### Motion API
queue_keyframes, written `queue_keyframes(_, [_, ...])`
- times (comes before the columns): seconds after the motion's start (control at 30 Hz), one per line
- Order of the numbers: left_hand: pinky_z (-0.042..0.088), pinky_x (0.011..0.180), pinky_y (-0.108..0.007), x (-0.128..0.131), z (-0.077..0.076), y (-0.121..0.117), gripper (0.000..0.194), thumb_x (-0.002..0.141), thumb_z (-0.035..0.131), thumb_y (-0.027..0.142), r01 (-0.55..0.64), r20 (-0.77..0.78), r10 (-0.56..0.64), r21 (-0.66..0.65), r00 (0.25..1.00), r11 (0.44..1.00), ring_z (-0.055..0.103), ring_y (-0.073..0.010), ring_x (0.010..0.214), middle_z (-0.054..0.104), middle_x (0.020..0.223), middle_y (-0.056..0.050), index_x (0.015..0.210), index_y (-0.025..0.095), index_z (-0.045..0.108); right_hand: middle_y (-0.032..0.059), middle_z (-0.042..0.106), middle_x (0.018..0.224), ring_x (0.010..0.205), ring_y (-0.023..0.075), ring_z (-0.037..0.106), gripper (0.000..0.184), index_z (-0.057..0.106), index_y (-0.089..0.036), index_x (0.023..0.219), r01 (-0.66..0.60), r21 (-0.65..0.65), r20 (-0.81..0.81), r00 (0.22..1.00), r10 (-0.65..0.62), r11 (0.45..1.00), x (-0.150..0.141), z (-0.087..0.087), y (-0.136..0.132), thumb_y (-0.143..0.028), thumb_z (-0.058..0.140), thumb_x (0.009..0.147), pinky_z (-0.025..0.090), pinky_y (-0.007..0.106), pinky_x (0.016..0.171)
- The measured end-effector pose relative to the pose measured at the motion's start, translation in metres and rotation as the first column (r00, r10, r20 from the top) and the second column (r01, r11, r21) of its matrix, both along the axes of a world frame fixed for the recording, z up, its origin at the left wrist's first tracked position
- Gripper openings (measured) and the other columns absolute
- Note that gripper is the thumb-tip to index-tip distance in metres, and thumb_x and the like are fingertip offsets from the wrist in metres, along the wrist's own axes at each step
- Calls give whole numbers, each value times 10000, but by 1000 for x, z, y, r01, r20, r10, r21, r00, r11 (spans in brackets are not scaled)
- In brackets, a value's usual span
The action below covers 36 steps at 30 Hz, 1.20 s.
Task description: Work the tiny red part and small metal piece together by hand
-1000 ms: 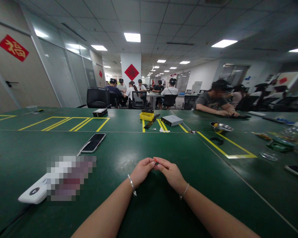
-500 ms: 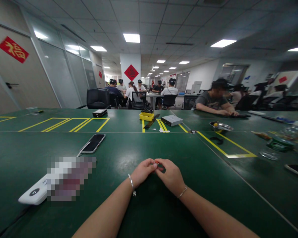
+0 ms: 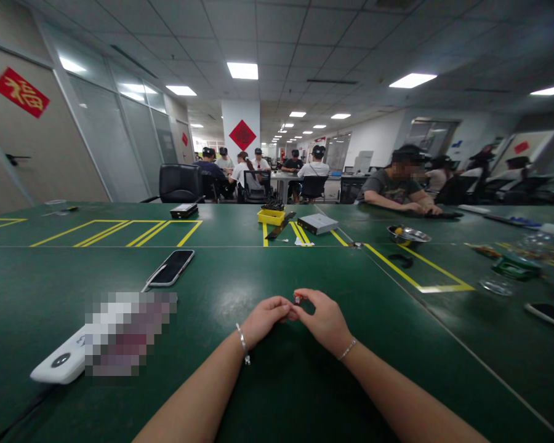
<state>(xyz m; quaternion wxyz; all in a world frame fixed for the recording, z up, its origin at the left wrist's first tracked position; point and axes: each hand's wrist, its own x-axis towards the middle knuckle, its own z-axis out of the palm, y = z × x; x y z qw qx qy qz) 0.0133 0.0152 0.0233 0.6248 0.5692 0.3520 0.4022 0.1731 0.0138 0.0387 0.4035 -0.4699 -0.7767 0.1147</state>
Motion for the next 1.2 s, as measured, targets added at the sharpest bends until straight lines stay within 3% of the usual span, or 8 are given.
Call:
queue_keyframes(0.17, [371,701,-251,-4,3,0,202,727,498,305,-4,-6,3,-49,1000,999,563,-143,801,637,874,-88,834,135,522,53,593,923,845,189,521,344,558,-208,980,315,15,97,944,-315,949,62,11,36,-378,474,693,393,328,755])
queue_keyframes(0.27, [378,711,-258,-4,4,0,204,723,502,302,-25,-33,24,-48,999,999,564,-142,800,637,872,-88,839,134,517,101,587,943,894,235,505,346,585,-162,935,531,41,303,801,-517,847,128,13,53,-367,463,686,381,354,761])
queue_keyframes(0.47, [395,698,-256,-1,5,-1,171,716,497,271,-63,-81,59,-50,995,997,567,-141,791,638,851,-82,822,137,512,193,567,895,820,334,515,416,583,-185,984,896,-210,471,444,-762,392,249,-4,39,-398,456,649,371,383,532])
queue_keyframes(0.8, [412,648,-249,-6,-12,10,123,718,440,243,-226,-311,283,208,907,952,574,-130,685,644,736,-41,773,156,507,260,486,988,954,382,415,487,577,-115,979,907,-386,481,351,-803,165,269,-25,33,-419,457,619,368,440,588])
queue_keyframes(0.9, [416,641,-241,-6,-12,9,133,727,416,238,-190,-388,278,250,879,949,577,-127,702,645,773,-25,806,172,502,262,466,1051,993,397,385,497,562,-101,991,927,-282,468,358,-808,248,257,-22,36,-427,437,637,368,478,641])
queue_keyframes(1.0, [414,664,-239,-4,-11,5,139,733,411,234,-132,-482,293,341,825,931,573,-120,720,639,792,5,824,200,510,210,468,1104,1035,352,383,467,531,-94,1034,879,-24,413,443,-796,477,225,-14,44,-375,390,688,354,475,758])
queue_keyframes(1.1, [408,712,-239,0,-9,1,155,739,407,217,-97,-536,344,436,771,895,563,-118,770,628,835,9,858,213,506,152,501,1095,1042,252,417,417,529,-86,1040,639,115,416,664,-621,760,171,-4,53,-310,371,725,321,397,873])
queue_keyframes(1.2, [400,747,-250,4,-6,-3,199,734,414,192,-61,-590,395,504,704,861,543,-133,830,607,899,-10,916,206,493,94,514,1105,1049,196,421,392,541,-134,1043,325,35,448,840,-305,945,106,-1,49,-328,354,759,298,355,916])
